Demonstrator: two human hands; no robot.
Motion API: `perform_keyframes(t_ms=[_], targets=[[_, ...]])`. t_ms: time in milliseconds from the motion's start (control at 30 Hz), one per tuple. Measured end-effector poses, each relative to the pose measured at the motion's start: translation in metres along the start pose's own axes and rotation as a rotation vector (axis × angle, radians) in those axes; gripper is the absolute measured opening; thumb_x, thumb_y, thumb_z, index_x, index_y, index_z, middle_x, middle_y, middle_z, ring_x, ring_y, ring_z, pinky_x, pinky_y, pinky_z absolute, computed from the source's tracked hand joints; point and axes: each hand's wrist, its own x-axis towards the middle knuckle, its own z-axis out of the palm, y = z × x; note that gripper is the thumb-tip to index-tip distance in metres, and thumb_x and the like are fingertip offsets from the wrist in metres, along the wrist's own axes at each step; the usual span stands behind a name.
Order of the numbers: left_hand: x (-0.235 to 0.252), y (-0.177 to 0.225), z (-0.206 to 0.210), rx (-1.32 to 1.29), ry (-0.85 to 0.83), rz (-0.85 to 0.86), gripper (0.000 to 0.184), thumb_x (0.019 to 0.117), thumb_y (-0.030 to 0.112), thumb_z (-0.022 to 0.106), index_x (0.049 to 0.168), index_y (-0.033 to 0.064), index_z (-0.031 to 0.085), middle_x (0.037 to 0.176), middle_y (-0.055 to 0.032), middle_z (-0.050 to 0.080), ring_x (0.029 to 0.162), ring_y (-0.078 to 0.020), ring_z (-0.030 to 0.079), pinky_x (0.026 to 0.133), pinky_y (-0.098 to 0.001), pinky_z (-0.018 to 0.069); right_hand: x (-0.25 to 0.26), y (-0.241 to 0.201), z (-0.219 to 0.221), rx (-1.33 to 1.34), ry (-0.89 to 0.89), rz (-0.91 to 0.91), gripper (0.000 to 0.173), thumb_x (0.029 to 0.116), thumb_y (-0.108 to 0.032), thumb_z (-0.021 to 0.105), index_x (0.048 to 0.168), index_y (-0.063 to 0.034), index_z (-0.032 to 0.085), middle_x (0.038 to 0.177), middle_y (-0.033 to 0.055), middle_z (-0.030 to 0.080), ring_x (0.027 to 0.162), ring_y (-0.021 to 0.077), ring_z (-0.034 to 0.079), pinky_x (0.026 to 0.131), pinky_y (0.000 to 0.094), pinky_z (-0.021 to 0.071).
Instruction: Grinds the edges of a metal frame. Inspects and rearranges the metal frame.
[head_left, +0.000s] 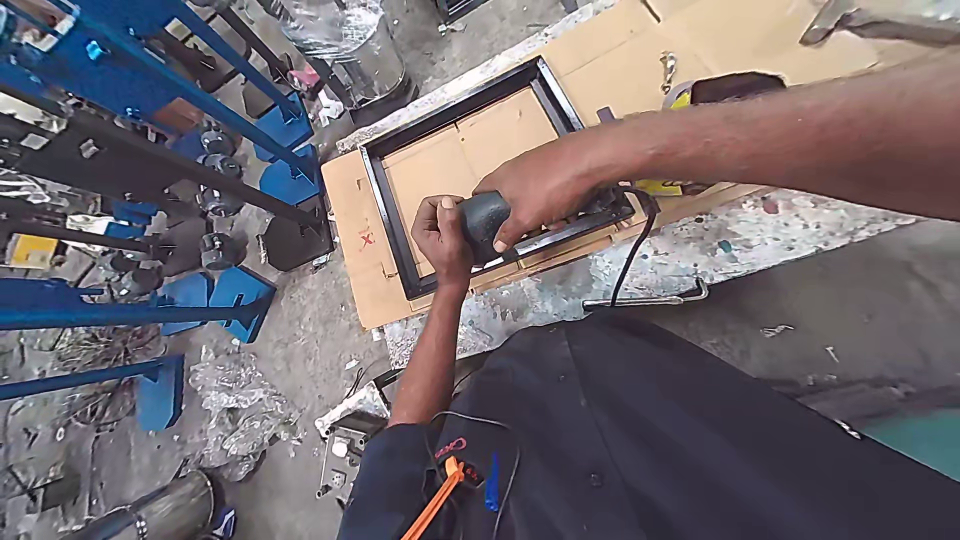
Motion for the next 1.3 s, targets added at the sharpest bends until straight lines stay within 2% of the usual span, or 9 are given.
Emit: perform_keyframes(t_ms=[233, 467, 633, 733, 833, 900, 1033, 1200, 1300], targets=[[0.003, 0.005, 0.001, 0.016, 0.001, -0.022, 0.036, 0.1043, 0.035, 0.051, 0.089, 0.0049, 0.064, 0.069, -0.0009, 0.063, 0.062, -0.0101, 0.063, 0.060, -0.0286, 0.0568, -0.005, -0.005, -0.003, -0.016, 0.006, 0.006, 0.046, 0.0908, -0.045, 0.078, 0.118, -0.0120, 0.062, 0.070, 0.0070, 0.066, 0.049, 0.0179, 0.059, 0.047, 0.0359, 0.0519], [0.007, 0.010, 0.004, 0.030, -0.011, -0.013, 0.035, 0.1041, 0.033, 0.050, 0.088, 0.0051, 0.063, 0.069, -0.0011, 0.063, 0.062, -0.0101, 0.063, 0.060, -0.0287, 0.0567, -0.010, -0.006, -0.005, 0.009, 0.015, 0.023, 0.046, 0.0908, -0.046, 0.078, 0.119, -0.0126, 0.062, 0.070, 0.0070, 0.066, 0.048, 0.0182, 0.059, 0.046, 0.0356, 0.0520], [0.010, 0.016, 0.007, 0.000, -0.024, -0.025, 0.034, 0.1043, 0.031, 0.050, 0.088, 0.0049, 0.063, 0.069, -0.0012, 0.062, 0.062, -0.0105, 0.063, 0.060, -0.0293, 0.0567, -0.020, -0.009, -0.008, 0.000, 0.031, 0.028, 0.051, 0.0901, -0.047, 0.078, 0.124, -0.0132, 0.062, 0.071, 0.0068, 0.066, 0.050, 0.0176, 0.059, 0.048, 0.0356, 0.0526], [0.017, 0.026, 0.008, -0.010, -0.035, 0.004, 0.033, 0.1044, 0.031, 0.050, 0.089, 0.0049, 0.063, 0.071, -0.0018, 0.064, 0.063, -0.0107, 0.064, 0.060, -0.0298, 0.0572, -0.032, -0.017, -0.013, -0.009, 0.064, 0.049, 0.047, 0.0901, -0.050, 0.077, 0.116, -0.0126, 0.064, 0.070, 0.0051, 0.068, 0.049, 0.0158, 0.059, 0.047, 0.0341, 0.0524], [0.025, 0.037, 0.003, 0.005, -0.044, 0.047, 0.028, 0.1036, 0.027, 0.051, 0.089, 0.0057, 0.062, 0.070, -0.0005, 0.062, 0.062, -0.0095, 0.062, 0.059, -0.0285, 0.0563, -0.042, -0.028, -0.018, -0.027, 0.133, 0.088, 0.044, 0.0895, -0.054, 0.076, 0.094, -0.0111, 0.068, 0.066, 0.0028, 0.069, 0.048, 0.0153, 0.062, 0.049, 0.0346, 0.0554], [0.029, 0.043, -0.006, 0.024, -0.038, 0.079, 0.027, 0.1031, 0.026, 0.052, 0.088, 0.0053, 0.062, 0.070, -0.0004, 0.061, 0.061, -0.0092, 0.061, 0.058, -0.0279, 0.0554, -0.040, -0.033, -0.018, -0.049, 0.176, 0.091, 0.045, 0.0877, -0.057, 0.076, 0.086, -0.0124, 0.069, 0.065, 0.0019, 0.069, 0.050, 0.0161, 0.063, 0.050, 0.0367, 0.0564], [0.030, 0.053, -0.031, 0.060, -0.009, 0.087, 0.027, 0.1026, 0.027, 0.055, 0.089, 0.0042, 0.061, 0.068, -0.0005, 0.060, 0.060, -0.0093, 0.061, 0.057, -0.0283, 0.0553, -0.022, -0.047, -0.013, -0.040, 0.172, 0.038, 0.042, 0.0868, -0.055, 0.078, 0.087, -0.0134, 0.069, 0.067, 0.0021, 0.070, 0.048, 0.0161, 0.061, 0.047, 0.0367, 0.0536], [0.024, 0.053, -0.066, 0.129, 0.063, 0.096, 0.026, 0.1020, 0.025, 0.054, 0.087, 0.0047, 0.061, 0.067, 0.0000, 0.060, 0.059, -0.0085, 0.060, 0.056, -0.0276, 0.0541, 0.004, -0.071, -0.007, 0.007, 0.071, -0.007, 0.037, 0.0885, -0.047, 0.080, 0.086, -0.0121, 0.070, 0.066, 0.0039, 0.069, 0.046, 0.0169, 0.058, 0.044, 0.0353, 0.0511], [0.019, 0.053, -0.083, 0.177, 0.101, 0.094, 0.027, 0.1027, 0.025, 0.052, 0.087, 0.0048, 0.061, 0.068, -0.0001, 0.061, 0.060, -0.0086, 0.060, 0.057, -0.0273, 0.0537, 0.018, -0.084, -0.001, -0.056, 0.065, -0.041, 0.037, 0.0901, -0.047, 0.079, 0.085, -0.0118, 0.068, 0.065, 0.0039, 0.068, 0.048, 0.0172, 0.060, 0.047, 0.0375, 0.0539]])
